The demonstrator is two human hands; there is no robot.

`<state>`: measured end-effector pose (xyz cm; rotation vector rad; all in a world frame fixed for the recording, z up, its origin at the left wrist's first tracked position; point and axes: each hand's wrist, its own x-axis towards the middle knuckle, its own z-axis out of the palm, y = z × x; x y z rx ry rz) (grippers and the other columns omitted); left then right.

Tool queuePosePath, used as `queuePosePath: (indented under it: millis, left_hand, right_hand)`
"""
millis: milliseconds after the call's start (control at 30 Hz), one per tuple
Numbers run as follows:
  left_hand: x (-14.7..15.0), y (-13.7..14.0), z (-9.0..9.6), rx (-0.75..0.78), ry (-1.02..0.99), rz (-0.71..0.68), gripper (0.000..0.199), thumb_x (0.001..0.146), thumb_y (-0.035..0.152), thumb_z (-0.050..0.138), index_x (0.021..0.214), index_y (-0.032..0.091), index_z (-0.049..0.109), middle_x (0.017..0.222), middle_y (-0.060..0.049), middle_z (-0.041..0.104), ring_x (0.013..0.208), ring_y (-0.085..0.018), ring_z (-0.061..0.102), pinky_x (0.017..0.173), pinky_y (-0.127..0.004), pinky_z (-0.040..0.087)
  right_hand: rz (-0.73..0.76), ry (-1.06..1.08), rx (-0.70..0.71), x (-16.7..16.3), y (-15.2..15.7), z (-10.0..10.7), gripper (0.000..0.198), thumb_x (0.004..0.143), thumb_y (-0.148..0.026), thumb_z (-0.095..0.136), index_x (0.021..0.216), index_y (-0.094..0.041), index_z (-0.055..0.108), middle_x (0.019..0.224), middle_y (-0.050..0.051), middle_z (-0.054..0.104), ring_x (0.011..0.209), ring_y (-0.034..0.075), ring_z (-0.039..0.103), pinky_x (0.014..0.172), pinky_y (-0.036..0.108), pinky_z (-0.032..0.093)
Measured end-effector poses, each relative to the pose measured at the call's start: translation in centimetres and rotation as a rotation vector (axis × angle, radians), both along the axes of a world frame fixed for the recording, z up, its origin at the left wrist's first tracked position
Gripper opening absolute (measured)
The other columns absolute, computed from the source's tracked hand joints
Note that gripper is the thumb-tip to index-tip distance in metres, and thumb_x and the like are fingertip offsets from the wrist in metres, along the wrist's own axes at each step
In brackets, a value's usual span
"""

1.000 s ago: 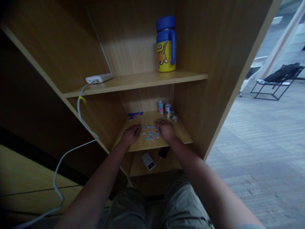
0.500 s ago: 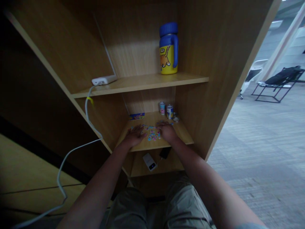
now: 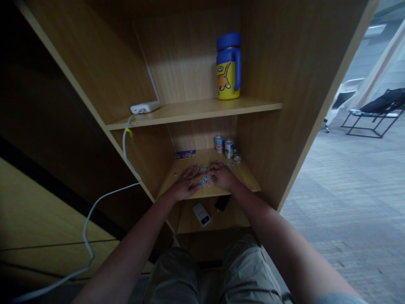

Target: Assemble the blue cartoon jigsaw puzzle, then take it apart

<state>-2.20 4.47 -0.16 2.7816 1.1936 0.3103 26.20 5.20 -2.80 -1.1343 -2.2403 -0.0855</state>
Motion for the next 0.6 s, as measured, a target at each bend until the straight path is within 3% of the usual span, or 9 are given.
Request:
queuePosePath:
  millis: [300, 600]
  left_hand:
    - [0.45, -0.09, 0.21, -0.057, 0.064, 0.049, 0.075, 0.109, 0.072, 0.046, 0.176, 0.039, 0.036, 0.188, -0.005, 0.022, 0.175, -0.035, 0.013, 0.141, -0.064, 0.009]
    - [0.23, 0.18, -0.7, 0.016, -0.015, 0.12, 0.073, 0.108, 0.071, 0.049, 0.169, 0.031, 0.05, 0.182, -0.009, 0.038, 0.172, -0.036, 0.026, 0.14, -0.063, 0.017]
  right_hand:
    - [0.043, -0.082, -0.009, 0.19, 0.57, -0.61, 0.049, 0.1, -0.02, 0.068, 0.143, -0.041, 0.078, 0.148, 0.007, 0.07, 0.144, 0.03, 0.057, 0.123, 0.051, 0.044]
    - [0.092, -0.016, 0.042, 0.14, 0.94, -0.99, 0.033, 0.103, -0.026, 0.07, 0.131, -0.036, 0.085, 0.136, 0.008, 0.077, 0.133, 0.029, 0.065, 0.12, 0.052, 0.048]
